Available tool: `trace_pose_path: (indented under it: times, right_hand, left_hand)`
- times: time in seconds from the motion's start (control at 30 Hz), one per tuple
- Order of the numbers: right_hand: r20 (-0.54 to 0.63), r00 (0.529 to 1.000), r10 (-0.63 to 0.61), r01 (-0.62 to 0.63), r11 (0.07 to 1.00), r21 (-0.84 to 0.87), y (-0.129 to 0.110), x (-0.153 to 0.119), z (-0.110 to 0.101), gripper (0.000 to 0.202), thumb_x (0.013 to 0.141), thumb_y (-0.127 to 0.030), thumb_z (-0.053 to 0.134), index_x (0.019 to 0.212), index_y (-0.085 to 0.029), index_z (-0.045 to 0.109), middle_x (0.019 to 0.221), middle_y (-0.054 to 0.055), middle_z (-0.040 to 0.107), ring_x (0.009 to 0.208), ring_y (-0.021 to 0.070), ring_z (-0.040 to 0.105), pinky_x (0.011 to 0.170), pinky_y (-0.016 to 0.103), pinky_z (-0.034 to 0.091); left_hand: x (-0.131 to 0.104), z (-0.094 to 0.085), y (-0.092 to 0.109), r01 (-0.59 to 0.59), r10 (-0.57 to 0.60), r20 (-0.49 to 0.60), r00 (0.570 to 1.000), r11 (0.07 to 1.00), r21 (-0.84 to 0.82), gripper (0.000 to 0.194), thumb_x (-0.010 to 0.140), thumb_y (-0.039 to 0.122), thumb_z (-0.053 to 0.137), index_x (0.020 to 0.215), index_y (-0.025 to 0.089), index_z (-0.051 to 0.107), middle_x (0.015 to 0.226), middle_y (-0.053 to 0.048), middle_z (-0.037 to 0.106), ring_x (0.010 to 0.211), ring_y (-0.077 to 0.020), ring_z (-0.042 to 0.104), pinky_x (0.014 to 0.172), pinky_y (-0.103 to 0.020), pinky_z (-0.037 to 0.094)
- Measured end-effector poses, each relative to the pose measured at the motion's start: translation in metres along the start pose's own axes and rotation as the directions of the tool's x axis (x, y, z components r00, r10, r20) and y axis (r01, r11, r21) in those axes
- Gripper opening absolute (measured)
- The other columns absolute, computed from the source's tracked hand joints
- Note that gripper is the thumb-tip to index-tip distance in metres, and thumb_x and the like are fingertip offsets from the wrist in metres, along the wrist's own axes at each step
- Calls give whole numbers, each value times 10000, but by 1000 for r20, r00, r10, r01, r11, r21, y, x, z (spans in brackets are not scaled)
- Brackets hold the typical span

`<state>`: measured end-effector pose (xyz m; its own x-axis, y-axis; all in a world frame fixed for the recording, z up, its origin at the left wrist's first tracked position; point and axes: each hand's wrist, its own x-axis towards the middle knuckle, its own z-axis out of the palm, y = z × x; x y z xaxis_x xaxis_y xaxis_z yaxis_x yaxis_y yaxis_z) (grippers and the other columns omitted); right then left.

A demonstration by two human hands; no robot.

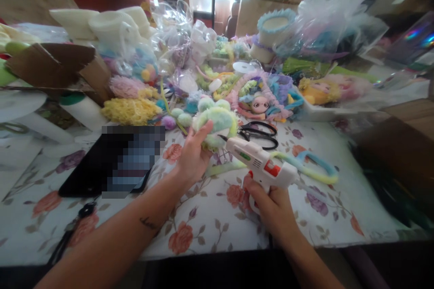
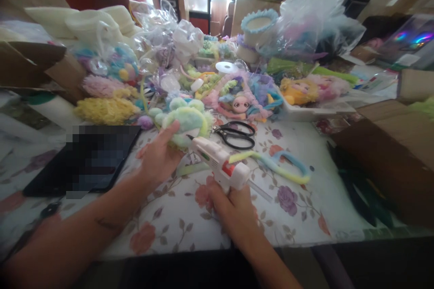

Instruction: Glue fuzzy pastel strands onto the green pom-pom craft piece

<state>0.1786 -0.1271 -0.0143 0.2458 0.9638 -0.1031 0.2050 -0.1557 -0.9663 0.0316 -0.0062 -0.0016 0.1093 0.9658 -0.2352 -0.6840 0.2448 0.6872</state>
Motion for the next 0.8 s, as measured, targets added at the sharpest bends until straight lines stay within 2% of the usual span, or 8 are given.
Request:
trace_pose_path:
  times: [0.17,0.3,0.4,0.53,0.67,0.8]
  right_hand:
    - [-114,993,-7,5,1000,-18,-6,-1,1,414,919,-454,643,581,-215,629,489,-1,604,493,149,568,538,268,474]
    - [-101,994,33,-37,998,-41,-7,-4,1,365,899,-479,668,641,-221,692,521,-8,637,511,157,586,567,282,493]
    - [-135,991,3,-16,996,-92,0,-2,1,362,885,-508,683,662,-226,723,533,-6,644,525,171,597,572,295,497]
    - [-147,987,-62,46,992,-114,9,0,1,425,900,-511,666,587,-223,669,513,1,617,513,167,581,545,287,481]
    - [-59,998,-20,14,996,-91,11,0,2,418,908,-491,667,595,-215,646,539,7,638,520,159,573,518,271,458]
    - [-128,991,-45,30,993,-111,10,0,1,451,907,-501,657,557,-218,626,516,2,611,514,153,556,536,276,463]
  left_hand:
    - [-1,2,0,-13,13,6,1000,1000,-12,468,972,201,738,1430,248,653,1261,-46,811,1119,-186,771,910,-273,626]
    - [-3,3,1,-13,12,3,1000,1000,19,472,975,231,737,1437,250,647,1301,-53,794,1195,-214,753,986,-311,621]
    - [-3,2,0,-11,10,12,1000,1000,27,510,954,242,765,1447,266,639,1286,-43,798,1216,-214,747,1004,-310,615]
    - [-2,-1,-2,-19,18,6,1000,1000,20,551,914,248,818,1433,320,649,1205,-7,822,1174,-212,764,964,-299,626]
    - [-1,-1,-2,-28,28,8,1000,999,25,526,903,246,835,1396,319,670,1227,-9,820,1169,-219,768,929,-297,633]
    - [-1,0,-1,-21,21,3,1000,999,25,487,921,235,810,1386,292,675,1258,-27,811,1204,-222,757,928,-291,630]
